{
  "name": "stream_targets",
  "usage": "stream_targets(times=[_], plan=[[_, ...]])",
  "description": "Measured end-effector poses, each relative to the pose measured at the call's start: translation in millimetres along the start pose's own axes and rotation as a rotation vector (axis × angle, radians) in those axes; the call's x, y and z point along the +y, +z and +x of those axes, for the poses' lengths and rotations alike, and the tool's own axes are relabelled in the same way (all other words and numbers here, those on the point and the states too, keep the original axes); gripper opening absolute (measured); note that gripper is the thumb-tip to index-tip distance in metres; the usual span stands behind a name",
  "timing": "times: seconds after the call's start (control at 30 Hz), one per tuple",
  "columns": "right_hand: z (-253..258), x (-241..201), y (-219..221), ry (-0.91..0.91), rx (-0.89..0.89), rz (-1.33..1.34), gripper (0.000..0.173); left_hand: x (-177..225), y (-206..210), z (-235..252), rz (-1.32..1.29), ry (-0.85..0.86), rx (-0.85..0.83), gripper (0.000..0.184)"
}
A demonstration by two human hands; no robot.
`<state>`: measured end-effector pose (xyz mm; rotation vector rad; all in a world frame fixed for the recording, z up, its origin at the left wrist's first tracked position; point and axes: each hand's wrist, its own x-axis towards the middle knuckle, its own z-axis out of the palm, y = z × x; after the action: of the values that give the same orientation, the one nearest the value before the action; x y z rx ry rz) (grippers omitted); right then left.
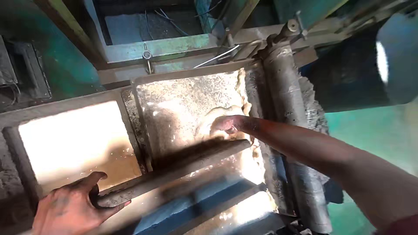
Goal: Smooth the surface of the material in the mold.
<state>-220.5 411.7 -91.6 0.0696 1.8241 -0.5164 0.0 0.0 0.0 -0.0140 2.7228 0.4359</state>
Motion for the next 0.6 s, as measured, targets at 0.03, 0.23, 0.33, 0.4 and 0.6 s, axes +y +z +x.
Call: stream_targets(times=[0.03,0.23,0.33,0.4,0.6], plan=[[2.3,-7.8,-1.3,0.043,0.017,-0.083,0.011,1.7,-1.4,0.8,-0.001,0.002,-0.009,0.086],[8.5,-46.0,25.5,0.185,0.072,-0.156,0.009,5.2,2.8,1.9,0.033,0.020,0.062,0.087],[17.9,-58.9,33.4,0.188,0.061,-0.148,0.009,4.4,6.3,1.7,0.046,0.032,0.116,0.086],[18.0,-70.1,37.8,0.138,0.012,-0.252,0.010,5.5,5.5,2.3,0.052,0.031,0.113,0.085],[-86.8,-118.8,38.7,-0.033,-0.043,-0.325,0.046,8.0,3.9,2.6,0.056,0.014,0.091,0.084]])
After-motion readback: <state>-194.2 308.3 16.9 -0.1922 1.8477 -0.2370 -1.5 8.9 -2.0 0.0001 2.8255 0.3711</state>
